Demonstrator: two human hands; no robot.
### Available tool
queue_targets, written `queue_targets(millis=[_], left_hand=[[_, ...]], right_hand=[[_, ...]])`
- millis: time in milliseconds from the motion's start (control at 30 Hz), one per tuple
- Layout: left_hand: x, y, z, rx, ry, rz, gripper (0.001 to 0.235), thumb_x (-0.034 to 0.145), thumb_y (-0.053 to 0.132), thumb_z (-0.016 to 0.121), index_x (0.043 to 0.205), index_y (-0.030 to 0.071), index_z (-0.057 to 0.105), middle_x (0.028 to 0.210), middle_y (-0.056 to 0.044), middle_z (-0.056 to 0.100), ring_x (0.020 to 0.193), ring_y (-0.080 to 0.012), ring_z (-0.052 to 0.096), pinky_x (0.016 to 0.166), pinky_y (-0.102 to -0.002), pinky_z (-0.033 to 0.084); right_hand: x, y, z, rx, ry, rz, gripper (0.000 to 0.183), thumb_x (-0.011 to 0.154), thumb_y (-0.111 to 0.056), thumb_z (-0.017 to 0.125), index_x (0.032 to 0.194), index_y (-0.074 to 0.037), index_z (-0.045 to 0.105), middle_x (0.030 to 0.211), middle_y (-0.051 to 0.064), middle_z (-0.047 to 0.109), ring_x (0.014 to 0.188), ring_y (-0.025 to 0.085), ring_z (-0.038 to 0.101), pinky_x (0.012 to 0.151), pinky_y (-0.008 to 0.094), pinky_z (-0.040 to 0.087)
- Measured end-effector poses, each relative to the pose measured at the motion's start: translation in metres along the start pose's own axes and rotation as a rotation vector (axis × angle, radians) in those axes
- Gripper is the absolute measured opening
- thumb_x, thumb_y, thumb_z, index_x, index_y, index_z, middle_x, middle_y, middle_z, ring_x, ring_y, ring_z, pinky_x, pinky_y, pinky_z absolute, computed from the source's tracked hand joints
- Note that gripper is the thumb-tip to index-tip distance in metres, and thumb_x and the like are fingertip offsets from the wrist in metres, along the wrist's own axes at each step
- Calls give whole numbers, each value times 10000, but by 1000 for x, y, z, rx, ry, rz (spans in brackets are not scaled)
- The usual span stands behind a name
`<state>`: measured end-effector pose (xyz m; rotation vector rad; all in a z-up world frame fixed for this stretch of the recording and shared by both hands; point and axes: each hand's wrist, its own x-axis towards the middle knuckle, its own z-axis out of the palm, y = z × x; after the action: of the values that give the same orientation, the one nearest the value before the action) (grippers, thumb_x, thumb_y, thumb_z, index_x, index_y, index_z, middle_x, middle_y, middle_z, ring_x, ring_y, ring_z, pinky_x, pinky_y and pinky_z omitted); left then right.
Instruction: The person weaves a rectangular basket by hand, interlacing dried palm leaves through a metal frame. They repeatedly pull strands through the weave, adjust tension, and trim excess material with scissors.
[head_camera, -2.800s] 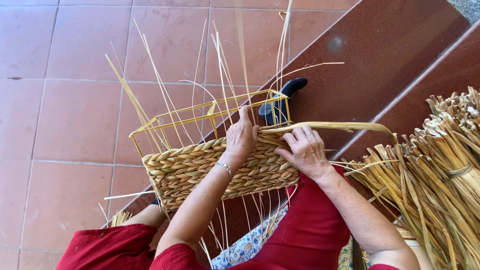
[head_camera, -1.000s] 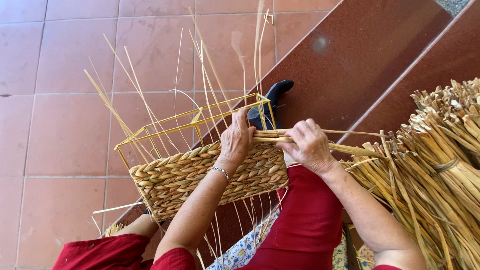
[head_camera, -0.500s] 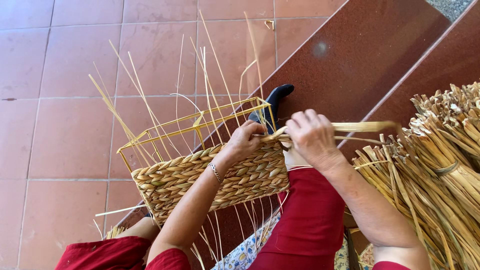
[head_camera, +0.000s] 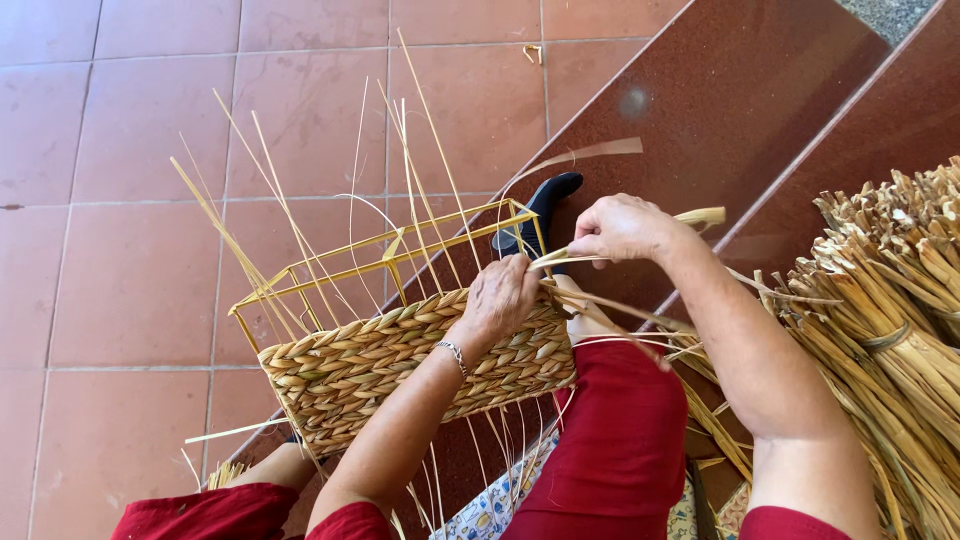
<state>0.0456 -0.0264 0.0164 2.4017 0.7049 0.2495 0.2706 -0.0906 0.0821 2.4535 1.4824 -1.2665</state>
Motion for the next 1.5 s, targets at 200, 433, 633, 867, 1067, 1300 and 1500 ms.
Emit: queue_targets(millis=[200,433,633,867,1067,1300,1500], left_hand=[[-13,-23,0,-267,87,-32,175,1040,150,528,1065,-3,610,1038,-155,604,821,-282,676,698,-373,595],[-31,-26,12,-58,169,254,114,954,4,637,1031,24,555,952,-144,634,784,-318,689,653,-405,567],[-10,-26,12,-205,223,-36,212,946,88,709,1055,47,531,802,-126,710,716,-325,721,629,-425,570],[-5,-22,24,-86,260,-148,466,903,114,765,1244,-3,470,945,-148,653,623,-272,678,551,-392,562],[-2,-23,34,100,234,255,317,781,54,758,1080,39,653,1067,-93,648,860,-251,706,799,-356,598],[-4,-10,29,161,188,224,334,834,-70,649,1166,-30,667,1150,-137,628,1044,-263,656,935,-351,565],[-5,-2,13,214,133,266,393,808,6,628,1202,-1,631,1202,-149,669,1055,-316,645,975,-401,514]], right_hand=[[14,15,38,80,242,-337,357,846,-531,757,963,-194,767,832,-2,767,784,176,740,785,408,543],[18,1,89,-52,540,-312,474,838,-596,751,825,-128,681,662,85,720,648,246,722,661,437,592],[8,15,96,218,382,-200,432,845,-561,736,802,-132,715,680,50,724,649,215,734,661,413,590],[-16,21,126,-129,881,-526,418,881,-475,782,885,-78,651,789,77,628,760,263,638,675,403,562],[-37,12,131,-3,732,-548,342,837,-199,692,1113,-26,589,871,108,666,836,242,692,765,394,579],[-62,34,69,426,183,-260,336,859,-254,755,1183,-174,714,931,99,804,836,200,779,815,407,608],[-57,28,52,-91,333,-167,232,876,-316,788,1072,-193,760,939,67,739,907,247,682,901,450,520]])
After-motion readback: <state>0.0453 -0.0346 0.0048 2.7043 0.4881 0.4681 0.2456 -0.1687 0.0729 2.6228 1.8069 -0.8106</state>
